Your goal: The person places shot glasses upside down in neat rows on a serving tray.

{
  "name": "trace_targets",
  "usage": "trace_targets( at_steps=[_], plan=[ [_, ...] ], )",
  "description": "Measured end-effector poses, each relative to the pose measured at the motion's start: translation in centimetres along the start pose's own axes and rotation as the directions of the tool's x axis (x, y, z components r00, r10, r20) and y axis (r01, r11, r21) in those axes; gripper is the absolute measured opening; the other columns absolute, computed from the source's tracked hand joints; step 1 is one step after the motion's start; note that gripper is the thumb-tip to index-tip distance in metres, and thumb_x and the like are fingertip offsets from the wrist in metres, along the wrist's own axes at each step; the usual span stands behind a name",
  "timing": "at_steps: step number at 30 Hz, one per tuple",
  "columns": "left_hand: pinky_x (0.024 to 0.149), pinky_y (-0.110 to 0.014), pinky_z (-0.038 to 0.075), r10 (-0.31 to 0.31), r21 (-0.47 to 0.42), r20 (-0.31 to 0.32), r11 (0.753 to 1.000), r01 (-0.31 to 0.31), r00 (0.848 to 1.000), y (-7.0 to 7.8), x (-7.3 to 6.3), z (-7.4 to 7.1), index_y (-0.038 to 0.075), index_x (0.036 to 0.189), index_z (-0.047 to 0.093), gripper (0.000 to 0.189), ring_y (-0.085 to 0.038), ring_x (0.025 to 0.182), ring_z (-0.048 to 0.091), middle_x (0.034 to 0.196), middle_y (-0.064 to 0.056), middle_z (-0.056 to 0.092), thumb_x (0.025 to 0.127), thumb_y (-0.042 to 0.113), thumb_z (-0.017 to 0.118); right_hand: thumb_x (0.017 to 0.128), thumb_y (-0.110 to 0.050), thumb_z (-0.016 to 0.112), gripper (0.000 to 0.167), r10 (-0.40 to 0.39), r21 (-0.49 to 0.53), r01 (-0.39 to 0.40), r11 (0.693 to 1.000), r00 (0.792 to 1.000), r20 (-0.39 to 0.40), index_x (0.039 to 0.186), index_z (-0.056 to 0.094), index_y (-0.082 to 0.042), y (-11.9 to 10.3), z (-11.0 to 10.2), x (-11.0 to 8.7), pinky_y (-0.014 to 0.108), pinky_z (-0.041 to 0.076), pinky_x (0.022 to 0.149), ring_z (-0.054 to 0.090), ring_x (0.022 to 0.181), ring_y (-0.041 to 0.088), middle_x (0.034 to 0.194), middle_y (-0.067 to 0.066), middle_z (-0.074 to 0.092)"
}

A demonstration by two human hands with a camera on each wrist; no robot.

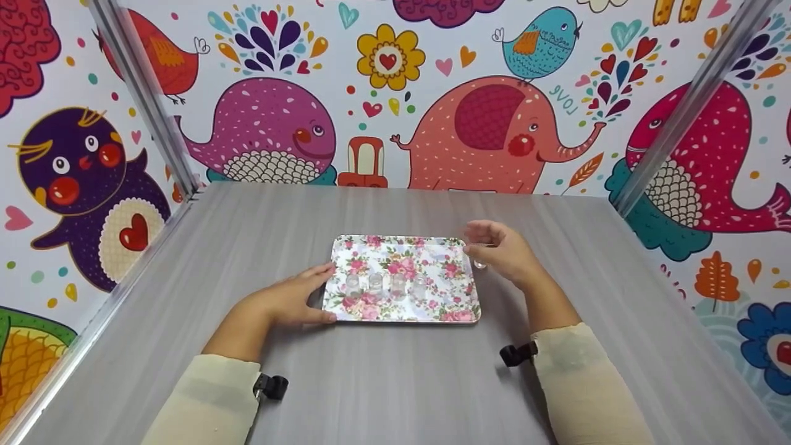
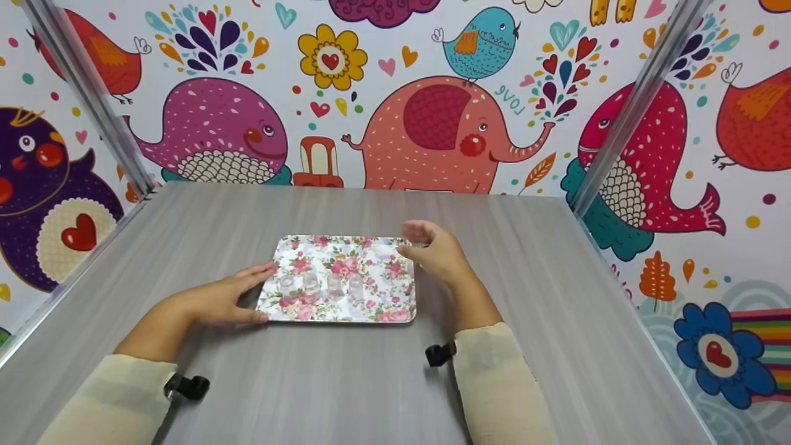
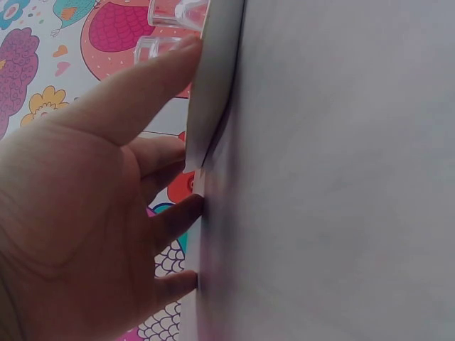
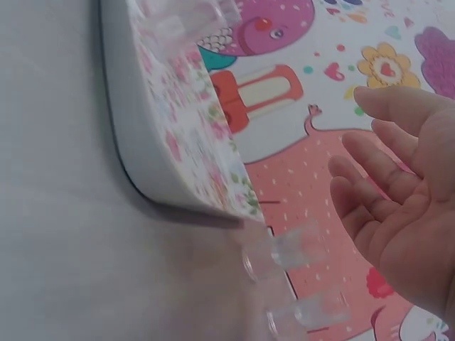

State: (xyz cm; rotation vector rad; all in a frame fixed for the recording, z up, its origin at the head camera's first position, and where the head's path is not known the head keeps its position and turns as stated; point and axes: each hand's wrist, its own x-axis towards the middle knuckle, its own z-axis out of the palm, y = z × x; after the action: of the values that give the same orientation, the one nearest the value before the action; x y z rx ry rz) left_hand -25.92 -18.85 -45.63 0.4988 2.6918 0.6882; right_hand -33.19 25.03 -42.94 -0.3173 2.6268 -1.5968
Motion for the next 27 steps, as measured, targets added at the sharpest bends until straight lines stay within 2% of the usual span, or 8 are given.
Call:
trace_targets(
  at_steps=[6,13,16,27],
  plan=[
    [0.131,-0.069,0.023,0.011,-0.005,-0.002,1.000,-0.012,1.000,-0.2,0.0,0.1,0.013,0.172,0.025,0.108,-0.044,0.165,0.023,0.181,-0.004,0.021,0.090,0.055,0.081,0.098,-0.026,0.080,0.057,0.001,0.030,0.001,1.000,0.999,-0.045,0.149,0.060,-0.012,0.3,-1.8,-0.2,0.031,0.058,0.108,0.064,0.139,0.033,0.149,0.011,0.066],
    [0.131,-0.067,0.023,0.014,-0.005,-0.003,1.000,-0.014,1.000,-0.2,0.1,0.1,0.013,0.172,0.025,0.108,-0.043,0.165,0.023,0.181,-0.004,0.020,0.091,0.055,0.081,0.098,-0.030,0.079,0.056,0.036,0.052,-0.028,0.998,0.988,-0.152,0.149,0.060,-0.014,0.3,-3.7,-0.5,0.048,0.050,0.120,0.058,0.145,0.030,0.152,0.008,0.064],
    [0.131,-0.067,0.023,0.016,-0.007,-0.003,1.000,-0.016,1.000,-0.2,0.1,0.1,0.013,0.172,0.024,0.108,-0.043,0.166,0.022,0.181,-0.004,0.020,0.091,0.055,0.081,0.099,-0.030,0.078,0.055,0.047,0.067,-0.035,0.997,0.981,-0.188,0.149,0.060,-0.015,0.6,-4.2,-0.5,0.050,0.049,0.121,0.056,0.147,0.032,0.152,0.008,0.063],
    [0.131,-0.069,0.022,0.007,-0.009,0.002,1.000,-0.007,1.000,-0.1,0.0,0.1,0.015,0.172,0.024,0.109,-0.042,0.166,0.021,0.182,-0.001,0.019,0.090,0.057,0.081,0.100,-0.031,0.077,0.056,0.091,0.085,-0.075,0.994,0.976,-0.198,0.150,0.058,-0.016,1.8,-5.0,-0.3,0.049,0.045,0.125,0.053,0.148,0.031,0.153,0.009,0.061]
  ],
)
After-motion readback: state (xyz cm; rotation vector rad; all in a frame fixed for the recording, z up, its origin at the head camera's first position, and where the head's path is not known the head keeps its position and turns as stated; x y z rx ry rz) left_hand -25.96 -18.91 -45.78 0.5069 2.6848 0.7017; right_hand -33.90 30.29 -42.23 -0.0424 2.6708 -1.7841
